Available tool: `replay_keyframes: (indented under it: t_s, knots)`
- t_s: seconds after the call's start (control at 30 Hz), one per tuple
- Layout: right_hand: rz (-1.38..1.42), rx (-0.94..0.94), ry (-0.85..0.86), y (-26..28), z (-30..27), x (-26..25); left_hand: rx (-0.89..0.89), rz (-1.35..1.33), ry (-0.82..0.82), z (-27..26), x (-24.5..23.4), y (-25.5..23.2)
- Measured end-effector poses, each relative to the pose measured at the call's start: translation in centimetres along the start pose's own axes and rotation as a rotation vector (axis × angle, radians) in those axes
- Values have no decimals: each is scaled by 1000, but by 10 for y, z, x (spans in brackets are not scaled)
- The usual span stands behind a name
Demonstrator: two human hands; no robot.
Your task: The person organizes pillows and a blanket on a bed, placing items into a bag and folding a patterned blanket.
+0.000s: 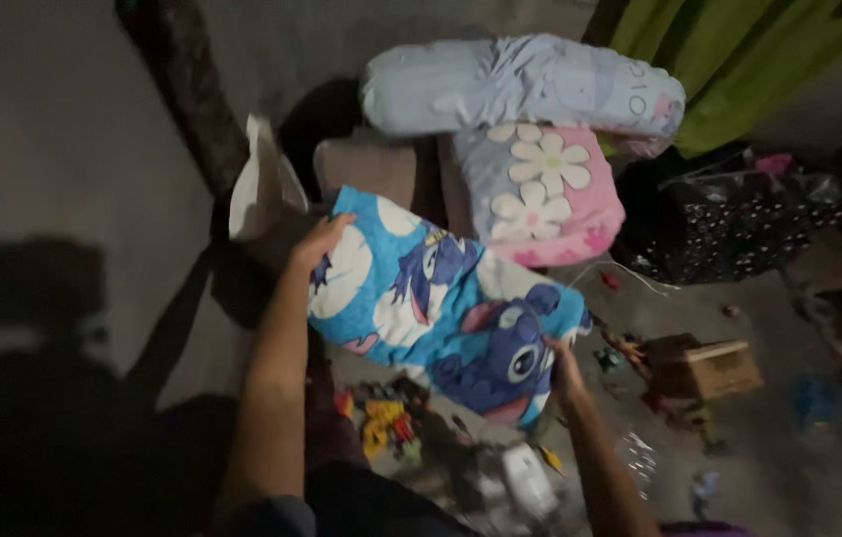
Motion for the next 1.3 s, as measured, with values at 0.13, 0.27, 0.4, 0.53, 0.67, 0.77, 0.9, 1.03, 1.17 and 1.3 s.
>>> replay_keyframes:
  t_s: [0.13, 0.27, 0.4, 0.53, 0.67, 0.77, 0.9, 1.03, 1.17, 1.3]
  knots:
    - [112, 87, -86, -53, 80, 66, -3, 390, 213, 111, -21, 10]
    - [202, 71, -92, -83, 179, 142, 132, 291, 417, 227, -31, 34]
    - [334, -14, -80, -91, 249, 182, 48, 126, 624, 330, -30, 55]
    - [426, -206, -67, -95, 288, 191, 47, 86, 555, 417, -53, 64]
    - [588, 27, -114, -122, 349, 226, 449, 236, 652, 474, -45, 90]
    - [589, -107, 24, -152, 362, 244, 389, 947, 441, 492, -30, 135]
    - [509, 293, -560, -167, 395, 239, 289, 909, 272, 516, -18, 174]
    - [295, -163, -77, -169, 422, 241, 56, 858, 408, 526, -16, 214]
    - [150, -436, 241, -170, 439, 240, -202, 733, 648, 536, -12, 242]
    - [323, -255, 9, -183, 448, 233, -38, 672, 665, 547, -1, 258]
Point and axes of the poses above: each hand's wrist, its own z-axis towards the middle knuckle, its own x-axis out of the palm, y = z × x, the point moved 2 cm from there along z, towards the middle knuckle, and after that the axes turned 10 degrees about x, right-handed, at the moved point
